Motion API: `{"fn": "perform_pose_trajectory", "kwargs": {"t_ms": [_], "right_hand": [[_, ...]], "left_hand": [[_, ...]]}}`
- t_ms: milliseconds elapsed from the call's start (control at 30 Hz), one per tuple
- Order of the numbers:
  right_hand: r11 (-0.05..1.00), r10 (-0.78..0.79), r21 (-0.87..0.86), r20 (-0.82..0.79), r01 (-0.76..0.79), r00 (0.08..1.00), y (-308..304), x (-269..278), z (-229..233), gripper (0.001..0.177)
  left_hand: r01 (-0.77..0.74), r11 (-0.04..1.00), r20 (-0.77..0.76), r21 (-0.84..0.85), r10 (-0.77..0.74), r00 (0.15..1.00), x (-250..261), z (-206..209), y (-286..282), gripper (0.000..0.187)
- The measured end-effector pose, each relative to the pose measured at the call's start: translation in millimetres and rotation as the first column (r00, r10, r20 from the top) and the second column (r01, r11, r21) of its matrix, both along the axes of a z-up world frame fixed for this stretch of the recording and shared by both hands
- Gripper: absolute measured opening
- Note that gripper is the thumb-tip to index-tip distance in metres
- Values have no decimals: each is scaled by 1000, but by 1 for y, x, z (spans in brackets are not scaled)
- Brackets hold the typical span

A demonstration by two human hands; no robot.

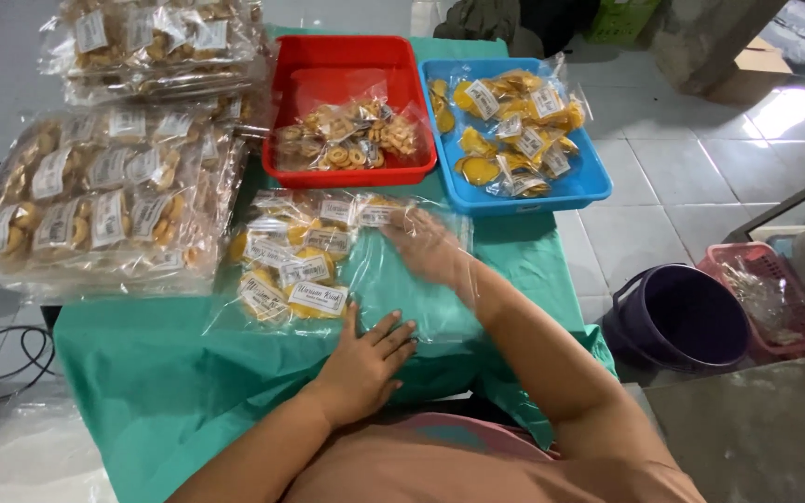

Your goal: Transferring individually wrapped snack packets from a tray into a larger plastic bag for bulk packaging.

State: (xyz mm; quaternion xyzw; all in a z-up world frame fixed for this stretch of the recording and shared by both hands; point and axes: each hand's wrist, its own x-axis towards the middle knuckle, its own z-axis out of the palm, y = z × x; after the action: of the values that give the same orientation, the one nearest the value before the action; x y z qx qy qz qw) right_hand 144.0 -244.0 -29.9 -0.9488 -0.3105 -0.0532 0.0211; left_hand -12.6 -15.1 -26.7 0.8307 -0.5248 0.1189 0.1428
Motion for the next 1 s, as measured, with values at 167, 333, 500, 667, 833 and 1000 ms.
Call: {"fn": "perform_pose_trajectory", "kwargs": {"t_ms": [167,333,500,667,833,1000], "right_hand": [[971,211,46,300,-235,930,-43,16,-49,64],[752,440,481,140,-450,887,-97,-26,1,53],[721,-525,630,226,288,821,-144,-24,13,33],[581,-702,399,-195,710,684,-130,-6,43,40],[677,-626,481,-21,557,780,-141,1,47,42],[762,-318,647,338,27,886,-110,-56,115,18]], "left_hand": [[-19,999,-44,42,21,999,-1,7,0,71],[-15,998,-65,68,19,998,0,8,-1,70],[-25,996,-127,86,36,991,0,5,-5,68],[-28,999,-101,29,31,994,-4,14,-5,66],[-85,991,-101,-104,75,992,-7,46,3,60],[-201,893,-146,-403,154,977,3,61,3,54]]}}
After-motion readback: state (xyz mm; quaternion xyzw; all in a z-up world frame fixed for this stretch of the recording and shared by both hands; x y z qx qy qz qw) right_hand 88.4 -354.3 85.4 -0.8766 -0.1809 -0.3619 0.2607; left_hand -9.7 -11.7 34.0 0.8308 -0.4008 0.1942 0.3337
